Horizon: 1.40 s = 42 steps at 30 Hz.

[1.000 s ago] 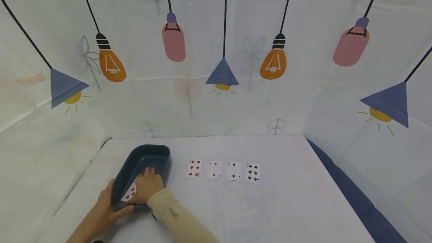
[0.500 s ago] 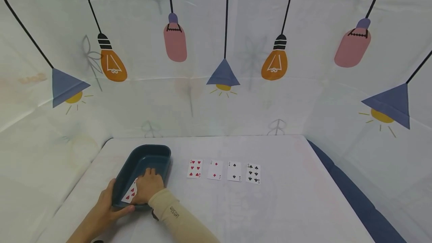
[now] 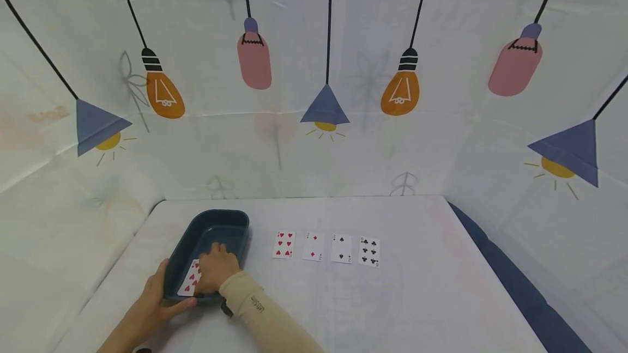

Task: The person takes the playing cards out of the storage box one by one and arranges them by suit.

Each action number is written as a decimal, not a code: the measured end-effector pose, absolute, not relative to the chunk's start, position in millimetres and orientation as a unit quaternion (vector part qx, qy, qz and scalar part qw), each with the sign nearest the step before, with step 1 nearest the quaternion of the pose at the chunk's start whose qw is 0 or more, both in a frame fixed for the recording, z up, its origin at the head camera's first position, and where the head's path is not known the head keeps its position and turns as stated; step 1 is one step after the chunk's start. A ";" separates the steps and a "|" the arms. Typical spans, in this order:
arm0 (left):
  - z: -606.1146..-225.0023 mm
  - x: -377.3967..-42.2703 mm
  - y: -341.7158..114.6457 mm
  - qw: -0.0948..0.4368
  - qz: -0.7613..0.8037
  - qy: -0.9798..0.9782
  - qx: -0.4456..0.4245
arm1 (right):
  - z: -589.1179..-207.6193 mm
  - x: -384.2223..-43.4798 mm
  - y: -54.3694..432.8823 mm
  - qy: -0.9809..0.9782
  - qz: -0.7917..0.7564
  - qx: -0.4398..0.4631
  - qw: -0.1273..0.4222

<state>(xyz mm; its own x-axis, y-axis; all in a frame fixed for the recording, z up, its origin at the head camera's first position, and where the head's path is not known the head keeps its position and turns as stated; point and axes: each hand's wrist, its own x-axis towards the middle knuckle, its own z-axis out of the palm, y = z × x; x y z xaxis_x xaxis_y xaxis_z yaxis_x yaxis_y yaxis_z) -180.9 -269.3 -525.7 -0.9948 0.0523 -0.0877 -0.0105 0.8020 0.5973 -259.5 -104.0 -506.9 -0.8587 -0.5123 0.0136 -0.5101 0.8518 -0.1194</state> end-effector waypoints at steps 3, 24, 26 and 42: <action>-525.5 -181.3 -268.9 0.052 0.313 0.948 0.010 | -505.3 -258.7 -102.5 0.961 -0.067 -0.267 0.010; -525.0 -181.6 -267.9 0.056 0.306 0.950 0.007 | -516.8 -260.9 -95.7 0.944 -0.146 -0.294 -0.038; -524.8 -182.2 -267.8 0.059 0.303 0.951 0.002 | -514.6 -259.6 -94.3 0.942 -0.150 -0.298 -0.039; -521.5 -183.1 -266.8 0.074 0.298 0.951 -0.020 | -506.1 -256.1 -85.7 0.921 -0.201 -0.330 -0.043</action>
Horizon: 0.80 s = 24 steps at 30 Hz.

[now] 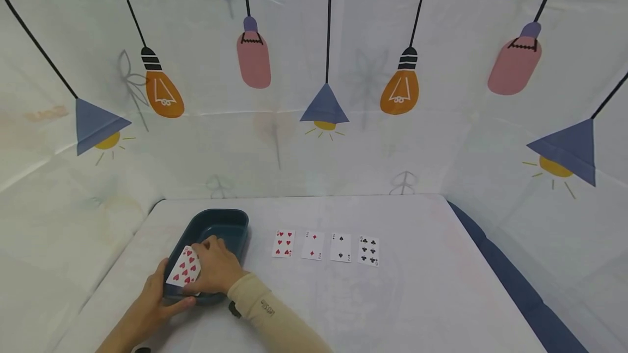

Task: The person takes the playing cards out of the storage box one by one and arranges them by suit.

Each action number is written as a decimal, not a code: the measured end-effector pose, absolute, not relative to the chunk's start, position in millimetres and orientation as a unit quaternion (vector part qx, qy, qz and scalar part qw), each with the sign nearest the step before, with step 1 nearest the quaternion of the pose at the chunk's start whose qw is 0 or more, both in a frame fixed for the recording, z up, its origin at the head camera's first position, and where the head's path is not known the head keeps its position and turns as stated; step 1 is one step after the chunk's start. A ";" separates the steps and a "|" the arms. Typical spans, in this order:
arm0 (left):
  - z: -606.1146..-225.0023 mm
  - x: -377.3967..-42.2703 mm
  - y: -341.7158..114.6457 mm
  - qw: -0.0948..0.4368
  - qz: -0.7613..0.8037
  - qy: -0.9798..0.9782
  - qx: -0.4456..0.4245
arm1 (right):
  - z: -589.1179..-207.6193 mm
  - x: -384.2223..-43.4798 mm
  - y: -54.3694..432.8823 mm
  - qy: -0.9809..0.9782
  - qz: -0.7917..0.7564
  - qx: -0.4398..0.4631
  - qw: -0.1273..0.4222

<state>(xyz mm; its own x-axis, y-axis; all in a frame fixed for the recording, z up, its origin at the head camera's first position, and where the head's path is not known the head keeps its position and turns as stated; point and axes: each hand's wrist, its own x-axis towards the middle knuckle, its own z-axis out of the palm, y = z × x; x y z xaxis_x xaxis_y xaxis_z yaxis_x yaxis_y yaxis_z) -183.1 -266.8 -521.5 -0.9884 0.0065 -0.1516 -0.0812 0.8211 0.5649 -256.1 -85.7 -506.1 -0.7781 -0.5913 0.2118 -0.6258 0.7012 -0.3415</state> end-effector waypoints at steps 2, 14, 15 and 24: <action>-521.7 -183.6 -266.1 0.074 0.299 0.951 -0.021 | -504.5 -257.0 -83.5 -0.920 0.208 0.330 0.039; -522.7 -184.3 -265.2 0.073 0.293 0.953 -0.025 | -504.2 -260.9 -70.3 -0.917 0.217 0.334 0.040; -522.3 -184.3 -265.0 0.073 0.292 0.953 -0.025 | -504.6 -261.1 -68.9 -0.916 0.219 0.334 0.040; -520.3 -181.2 -263.4 0.075 0.302 0.950 -0.029 | -502.0 -258.7 -59.7 -0.910 0.233 0.340 0.038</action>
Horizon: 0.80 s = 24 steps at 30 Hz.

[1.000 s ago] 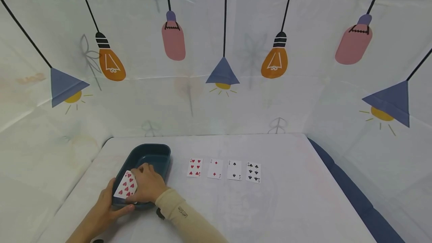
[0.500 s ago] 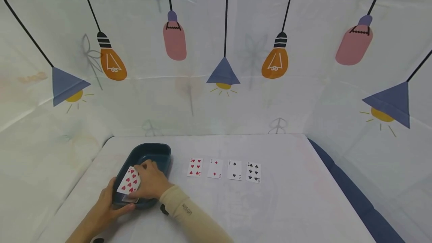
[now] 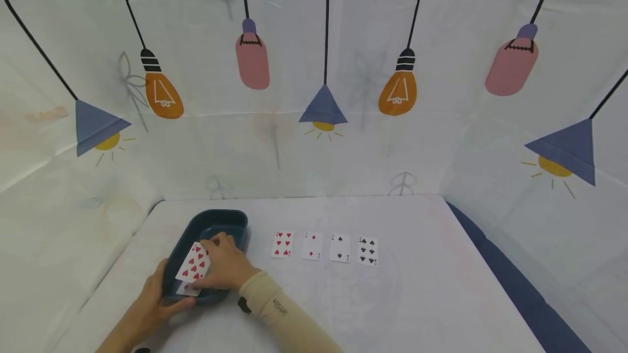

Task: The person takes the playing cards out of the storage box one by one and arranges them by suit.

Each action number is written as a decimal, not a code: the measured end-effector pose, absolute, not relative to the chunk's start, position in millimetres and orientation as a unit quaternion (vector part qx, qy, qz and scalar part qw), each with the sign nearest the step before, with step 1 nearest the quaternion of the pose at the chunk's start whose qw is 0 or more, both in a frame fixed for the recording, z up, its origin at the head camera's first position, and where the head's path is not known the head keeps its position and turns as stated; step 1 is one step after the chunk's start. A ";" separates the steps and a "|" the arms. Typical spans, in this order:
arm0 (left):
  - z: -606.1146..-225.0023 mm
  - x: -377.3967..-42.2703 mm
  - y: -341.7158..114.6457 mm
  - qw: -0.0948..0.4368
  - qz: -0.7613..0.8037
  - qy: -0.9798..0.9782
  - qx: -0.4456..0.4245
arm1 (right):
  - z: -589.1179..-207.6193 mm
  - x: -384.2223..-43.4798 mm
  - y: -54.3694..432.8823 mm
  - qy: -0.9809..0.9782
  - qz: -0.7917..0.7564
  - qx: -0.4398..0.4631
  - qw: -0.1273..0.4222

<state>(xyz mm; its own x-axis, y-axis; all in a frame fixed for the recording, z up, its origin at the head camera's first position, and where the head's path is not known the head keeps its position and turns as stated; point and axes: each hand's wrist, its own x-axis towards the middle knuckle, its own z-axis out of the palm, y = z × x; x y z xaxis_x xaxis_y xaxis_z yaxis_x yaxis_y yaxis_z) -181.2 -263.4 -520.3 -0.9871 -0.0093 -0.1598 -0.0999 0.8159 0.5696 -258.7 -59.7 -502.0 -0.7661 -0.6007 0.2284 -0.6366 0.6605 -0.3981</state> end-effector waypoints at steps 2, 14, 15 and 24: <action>-520.4 -181.1 -263.0 0.075 0.302 0.950 -0.030 | -500.8 -258.2 -57.6 -0.910 0.238 0.339 0.033; -522.3 -181.7 -263.3 0.072 0.305 0.949 -0.027 | -487.8 -256.2 -42.7 -0.906 0.257 0.337 -0.007; -522.3 -181.8 -263.5 0.072 0.306 0.949 -0.027 | -487.3 -256.3 -41.8 -0.906 0.256 0.337 -0.011; -522.7 -181.6 -264.5 0.075 0.303 0.950 -0.028 | -484.3 -256.6 -33.1 -0.901 0.255 0.350 -0.019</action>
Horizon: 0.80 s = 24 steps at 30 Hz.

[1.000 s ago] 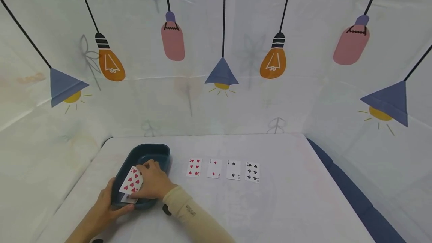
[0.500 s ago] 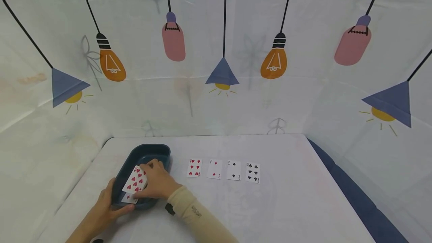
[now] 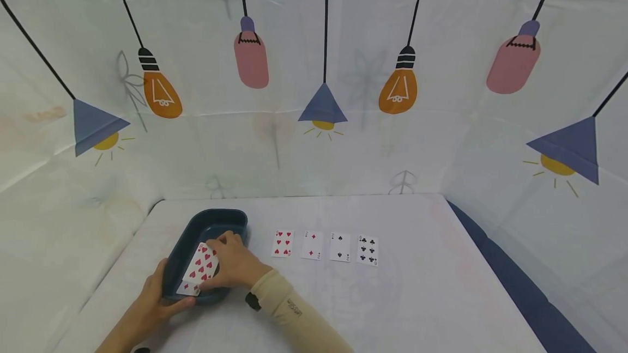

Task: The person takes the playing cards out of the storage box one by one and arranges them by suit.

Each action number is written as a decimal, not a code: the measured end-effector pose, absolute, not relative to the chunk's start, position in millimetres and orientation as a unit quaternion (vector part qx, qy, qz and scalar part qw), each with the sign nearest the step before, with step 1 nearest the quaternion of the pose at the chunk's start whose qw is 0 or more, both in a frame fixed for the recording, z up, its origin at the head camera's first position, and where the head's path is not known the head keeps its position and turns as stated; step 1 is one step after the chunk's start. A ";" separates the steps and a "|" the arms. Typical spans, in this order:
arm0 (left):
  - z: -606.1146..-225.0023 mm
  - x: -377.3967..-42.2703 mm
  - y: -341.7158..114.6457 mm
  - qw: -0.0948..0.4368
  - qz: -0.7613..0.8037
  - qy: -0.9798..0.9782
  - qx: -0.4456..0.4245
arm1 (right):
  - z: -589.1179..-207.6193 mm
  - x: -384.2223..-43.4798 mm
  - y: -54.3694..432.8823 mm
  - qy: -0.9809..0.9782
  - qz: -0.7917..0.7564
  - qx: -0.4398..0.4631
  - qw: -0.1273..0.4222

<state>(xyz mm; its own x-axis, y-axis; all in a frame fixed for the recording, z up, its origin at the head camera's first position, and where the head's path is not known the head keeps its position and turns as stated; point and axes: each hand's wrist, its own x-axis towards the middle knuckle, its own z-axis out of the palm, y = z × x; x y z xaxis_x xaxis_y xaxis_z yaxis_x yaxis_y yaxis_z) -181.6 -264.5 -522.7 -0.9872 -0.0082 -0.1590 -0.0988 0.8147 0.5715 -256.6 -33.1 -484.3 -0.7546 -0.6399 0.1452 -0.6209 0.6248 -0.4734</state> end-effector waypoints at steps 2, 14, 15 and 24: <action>-522.5 -181.5 -264.3 0.074 0.302 0.950 -0.027 | -480.3 -255.0 -29.5 0.898 -0.261 -0.352 0.022; -521.0 -182.6 -261.9 0.084 0.303 0.948 -0.046 | -467.2 -251.4 -10.0 0.894 -0.276 -0.350 0.038; -521.0 -182.8 -261.6 0.085 0.303 0.948 -0.047 | -467.7 -251.6 -8.4 0.895 -0.275 -0.350 0.037; -521.3 -184.5 -259.1 0.085 0.301 0.948 -0.057 | -471.3 -252.7 7.6 0.899 -0.270 -0.342 0.035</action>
